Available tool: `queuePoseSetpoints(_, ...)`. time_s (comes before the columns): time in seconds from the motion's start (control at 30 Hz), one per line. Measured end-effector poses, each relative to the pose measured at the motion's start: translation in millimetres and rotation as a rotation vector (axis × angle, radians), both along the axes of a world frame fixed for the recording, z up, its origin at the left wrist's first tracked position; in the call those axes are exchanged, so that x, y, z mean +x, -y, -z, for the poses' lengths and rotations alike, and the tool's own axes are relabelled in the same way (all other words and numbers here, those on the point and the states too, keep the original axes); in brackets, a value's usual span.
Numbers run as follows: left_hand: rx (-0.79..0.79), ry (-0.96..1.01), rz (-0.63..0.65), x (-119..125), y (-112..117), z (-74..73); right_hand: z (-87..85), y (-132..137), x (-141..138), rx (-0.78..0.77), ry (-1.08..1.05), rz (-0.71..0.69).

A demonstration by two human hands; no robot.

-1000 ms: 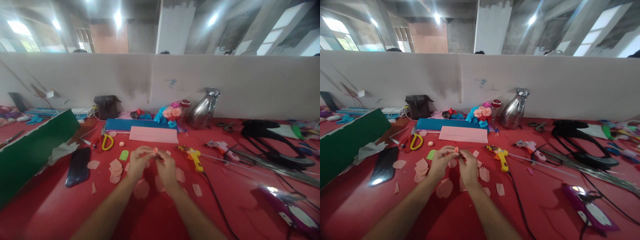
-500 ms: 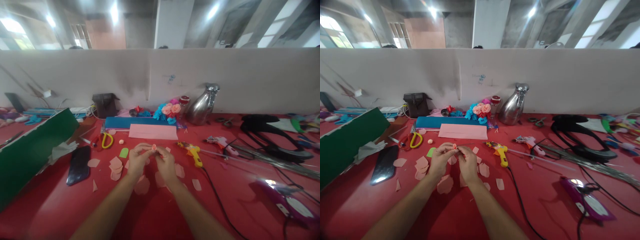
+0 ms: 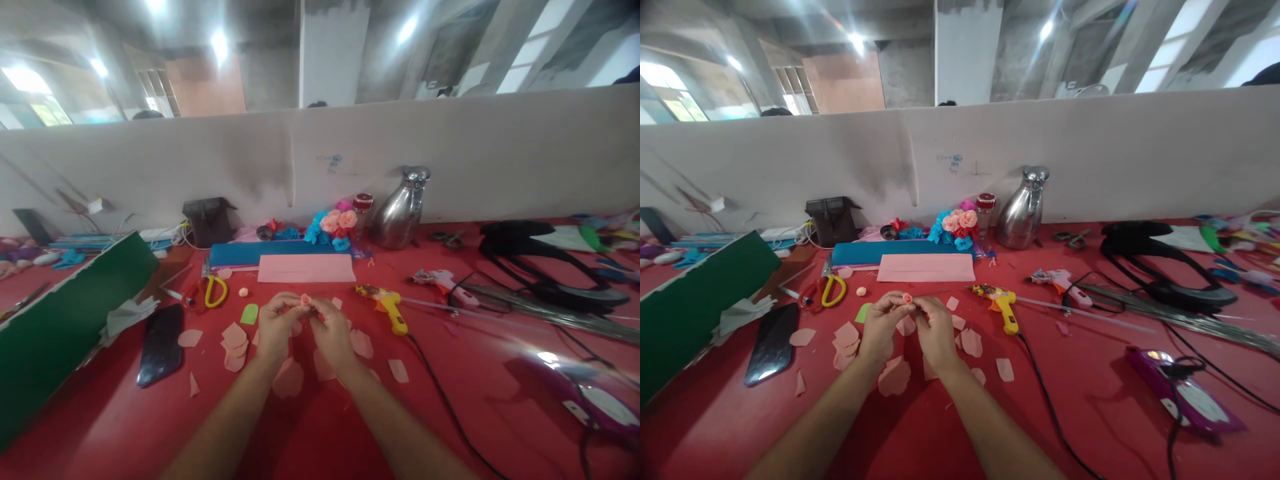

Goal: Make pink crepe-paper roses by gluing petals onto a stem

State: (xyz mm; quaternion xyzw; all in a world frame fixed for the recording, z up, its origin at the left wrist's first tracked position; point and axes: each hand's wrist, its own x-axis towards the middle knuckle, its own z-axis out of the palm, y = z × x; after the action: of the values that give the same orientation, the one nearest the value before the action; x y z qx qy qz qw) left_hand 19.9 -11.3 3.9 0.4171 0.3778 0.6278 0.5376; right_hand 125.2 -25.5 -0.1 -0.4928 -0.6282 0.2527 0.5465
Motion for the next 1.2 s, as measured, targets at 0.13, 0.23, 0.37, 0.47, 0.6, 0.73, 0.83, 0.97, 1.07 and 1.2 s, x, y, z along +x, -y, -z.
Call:
queuePoseSetpoints(0.13, 0.005, 0.034, 0.015, 0.4, -1.4, 2.3, 0.8, 0.6, -0.4, 0.003, 0.004, -0.009)
queuePoseSetpoints(0.23, -0.018, 0.031, 0.012, 0.3, -1.8, 2.4, 2.7, 0.1, 0.2, 0.01, -0.003, -0.015)
queuePoseSetpoints(0.37, -0.034, -0.013, 0.047, -1.9, -2.4, 0.4, 5.5, -2.8, 2.8, 0.013, -0.01, 0.02)
queuePoseSetpoints(0.47, -0.024, -0.033, 0.081, -4.4, -3.3, -1.6, 7.4, -5.3, 4.8, 0.02, -0.014, 0.055)
queuePoseSetpoints(0.6, -0.016, -0.029, 0.103, -6.2, -3.6, -3.1, 7.8, -6.3, 4.4, 0.017, 0.01, 0.058)
queuePoseSetpoints(0.73, -0.034, -0.024, 0.101, -8.0, -4.9, -3.9, 3.6, -3.8, 2.8, 0.004, 0.038, 0.07)
queuePoseSetpoints(0.83, -0.118, 0.062, 0.032, -16.0, -11.2, -6.5, -0.6, -2.3, 3.6, -0.01, 0.059, 0.087)
queuePoseSetpoints(0.97, -0.064, 0.245, -0.043, -39.3, -25.4, -15.3, -1.9, -3.8, 6.8, -0.087, 0.039, 0.111)
queuePoseSetpoints(1.07, 0.0, 0.324, -0.087, -58.5, -33.0, -22.9, -0.2, -5.2, 7.1, -0.176, 0.098, 0.068)
queuePoseSetpoints(1.2, 0.071, 0.244, -0.161, -72.4, -36.0, -26.0, 0.9, -4.4, 3.1, -0.228, 0.38, -0.104)
